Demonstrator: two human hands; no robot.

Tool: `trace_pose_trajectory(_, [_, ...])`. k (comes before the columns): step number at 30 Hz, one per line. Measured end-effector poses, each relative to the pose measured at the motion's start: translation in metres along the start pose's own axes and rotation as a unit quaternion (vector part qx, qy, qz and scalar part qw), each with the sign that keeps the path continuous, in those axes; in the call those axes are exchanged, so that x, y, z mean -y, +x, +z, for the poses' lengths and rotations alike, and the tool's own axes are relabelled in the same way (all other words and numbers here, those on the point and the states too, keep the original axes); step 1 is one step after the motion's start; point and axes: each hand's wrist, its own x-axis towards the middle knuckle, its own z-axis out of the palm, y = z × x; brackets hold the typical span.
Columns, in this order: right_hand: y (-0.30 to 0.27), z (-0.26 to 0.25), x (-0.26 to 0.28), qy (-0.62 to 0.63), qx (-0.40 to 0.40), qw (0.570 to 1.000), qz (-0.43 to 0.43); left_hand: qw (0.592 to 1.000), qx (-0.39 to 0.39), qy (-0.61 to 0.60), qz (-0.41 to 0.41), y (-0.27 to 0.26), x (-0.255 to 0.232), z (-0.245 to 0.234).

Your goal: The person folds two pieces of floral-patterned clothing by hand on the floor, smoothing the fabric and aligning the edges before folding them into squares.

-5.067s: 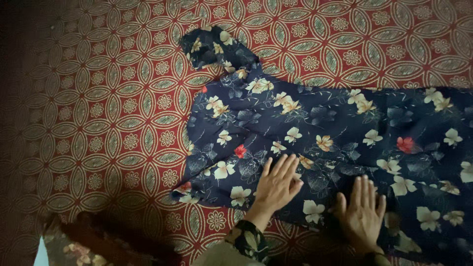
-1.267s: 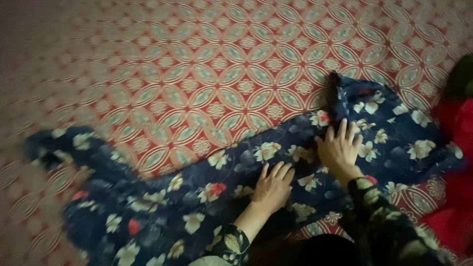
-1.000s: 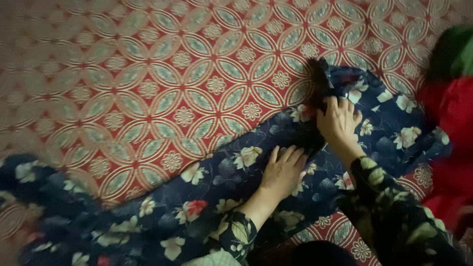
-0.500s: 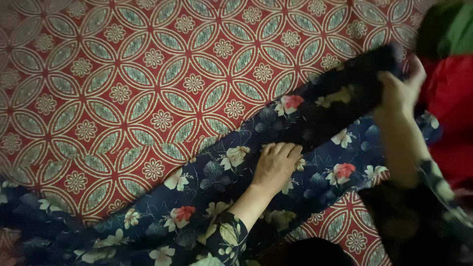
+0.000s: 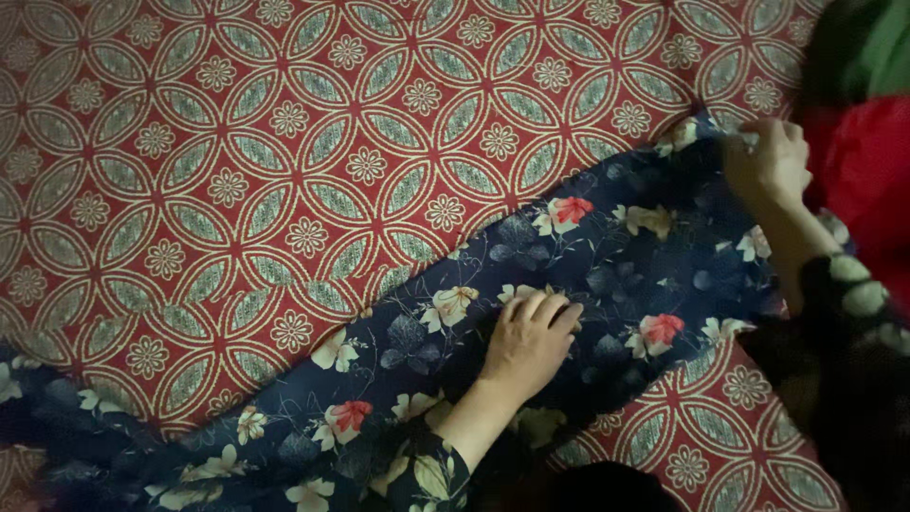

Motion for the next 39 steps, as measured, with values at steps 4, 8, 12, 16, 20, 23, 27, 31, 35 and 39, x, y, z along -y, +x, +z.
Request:
trace_pose_trajectory(4, [0.024, 0.009, 0.042, 0.001, 0.089, 0.995, 0.047, 1.0, 0.006, 0.001, -0.012, 0.002, 0.002, 0.003])
trace_pose_trajectory(8, [0.029, 0.012, 0.061, -0.049, 0.144, 0.982, 0.11, 1.0, 0.011, 0.002, -0.013, 0.002, 0.001, 0.003])
trace_pose_trajectory(12, [0.044, 0.004, 0.063, 0.025, 0.162, 0.978, 0.13, 0.999, 0.018, -0.014, -0.022, 0.001, 0.0, 0.004])
trace_pose_trajectory(16, [0.039, -0.001, 0.059, 0.067, -0.009, 0.996, 0.063, 0.999, 0.029, 0.012, -0.009, 0.001, 0.0, 0.003])
trace_pose_trajectory(20, [0.032, 0.012, 0.057, -0.111, -0.136, 0.98, -0.093, 1.0, 0.022, 0.013, -0.009, -0.003, -0.001, 0.002])
trace_pose_trajectory(23, [-0.02, 0.017, 0.089, -0.253, -0.069, 0.953, -0.155, 0.998, 0.057, -0.009, -0.028, -0.003, -0.002, 0.002])
trace_pose_trajectory(27, [-0.118, -0.015, 0.126, -0.317, 0.271, 0.87, -0.263, 0.998, 0.053, 0.04, -0.012, -0.014, -0.002, 0.007])
trace_pose_trajectory(31, [-0.118, -0.023, 0.09, -0.014, 0.147, 0.944, -0.293, 0.995, 0.076, 0.059, -0.026, -0.02, 0.001, 0.014])
trace_pose_trajectory(35, [-0.091, -0.027, 0.061, -0.071, 0.122, 0.973, -0.18, 0.994, 0.083, 0.063, -0.031, -0.02, 0.0, 0.013])
trace_pose_trajectory(39, [-0.08, -0.026, 0.057, -0.037, 0.118, 0.985, -0.119, 0.994, 0.086, 0.064, -0.031, -0.021, 0.001, 0.015])
